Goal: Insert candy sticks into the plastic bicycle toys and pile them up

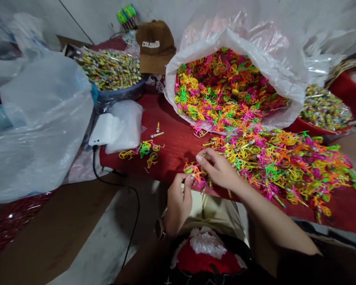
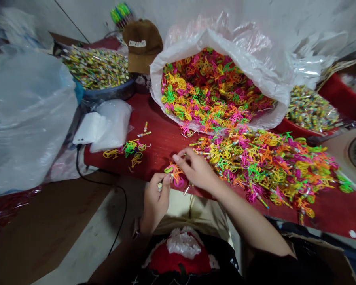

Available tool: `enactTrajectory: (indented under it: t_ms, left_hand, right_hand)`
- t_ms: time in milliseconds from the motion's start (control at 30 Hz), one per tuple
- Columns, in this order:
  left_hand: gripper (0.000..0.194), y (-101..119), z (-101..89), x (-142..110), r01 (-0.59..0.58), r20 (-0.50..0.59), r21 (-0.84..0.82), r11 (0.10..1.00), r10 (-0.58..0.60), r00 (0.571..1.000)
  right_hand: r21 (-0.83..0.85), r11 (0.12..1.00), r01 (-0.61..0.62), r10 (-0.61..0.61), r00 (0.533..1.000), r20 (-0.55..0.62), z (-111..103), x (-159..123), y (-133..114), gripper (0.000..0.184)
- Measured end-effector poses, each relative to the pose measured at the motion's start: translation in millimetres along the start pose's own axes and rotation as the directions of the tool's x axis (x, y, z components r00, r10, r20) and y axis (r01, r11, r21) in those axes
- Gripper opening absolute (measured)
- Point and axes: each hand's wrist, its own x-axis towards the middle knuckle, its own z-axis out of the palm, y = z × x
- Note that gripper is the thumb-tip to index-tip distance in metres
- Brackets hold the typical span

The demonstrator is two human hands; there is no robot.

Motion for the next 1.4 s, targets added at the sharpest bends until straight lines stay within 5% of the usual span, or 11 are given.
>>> enactTrajectory:
  t_ms: [67,167,300,500,700,867,933,1000,1100,1233,1400]
  left_hand:
    - [0.022,-15.2,-0.8,11.4,-0.039,-0.053,0.071,0.997,0.043,0.998]
    - [0.028,-27.7,3.6,22.8,-0.098,0.006,0.141,0.985,0.098,0.995]
    - [0.035,-25.2,18.8,27.4,-0.160,0.167,0.180,0.970,0.130,0.977]
    - [0.039,-16.9,19.4,32.9,-0.235,0.270,0.283,0.930,0.158,0.950]
    - [0.038,-20.3,6.1,32.8,-0.248,0.259,0.380,0.891,0.155,0.953]
    - [0.012,-22.5,7.8,26.2,-0.167,-0.007,0.136,0.976,0.170,0.985]
    - [0.008,-19.1,7.5,23.9,-0.062,-0.071,-0.077,0.995,0.057,0.996]
    - [0.009,-12.4,6.2,22.1,0.059,-0.020,-0.321,0.945,-0.069,0.997]
    - [0.010,1.9,3.9,18.2,0.155,0.101,-0.545,0.824,-0.119,0.988]
    - [0.034,19.9,3.1,7.2,0.171,0.185,-0.550,0.817,-0.080,0.979]
    - [0.034,35.2,2.4,-6.1,0.108,0.242,-0.343,0.933,-0.024,0.970]
  right_hand:
    - [-0.247,0.968,0.042,-0.046,0.999,-0.011,-22.0,31.6,0.2,0.028]
    - [-0.666,0.745,0.040,0.006,0.998,0.066,-44.7,84.8,-1.5,0.017]
    - [-0.870,0.492,0.014,0.154,0.983,0.103,-32.0,142.7,6.9,0.025]
    - [-0.907,0.417,-0.050,0.165,0.986,0.022,8.1,169.2,26.4,0.044]
    - [-0.870,0.491,-0.044,0.136,0.990,0.027,-12.4,170.6,12.7,0.040]
    - [-0.746,0.666,-0.028,0.090,0.995,0.043,-45.6,151.1,-4.7,0.026]
    - [-0.512,0.858,-0.037,0.067,0.997,0.041,-53.0,131.9,-9.3,0.018]
    - [-0.116,0.993,-0.034,0.041,0.998,0.056,-53.9,105.8,-13.7,0.015]
    - [0.319,0.947,-0.040,-0.006,0.990,0.141,-42.7,58.0,-21.0,0.032]
    - [0.493,0.851,-0.183,0.075,0.970,0.230,-16.1,-0.4,-26.4,0.034]
    - [0.420,0.907,-0.020,0.067,0.993,-0.097,4.5,-38.6,-17.9,0.036]
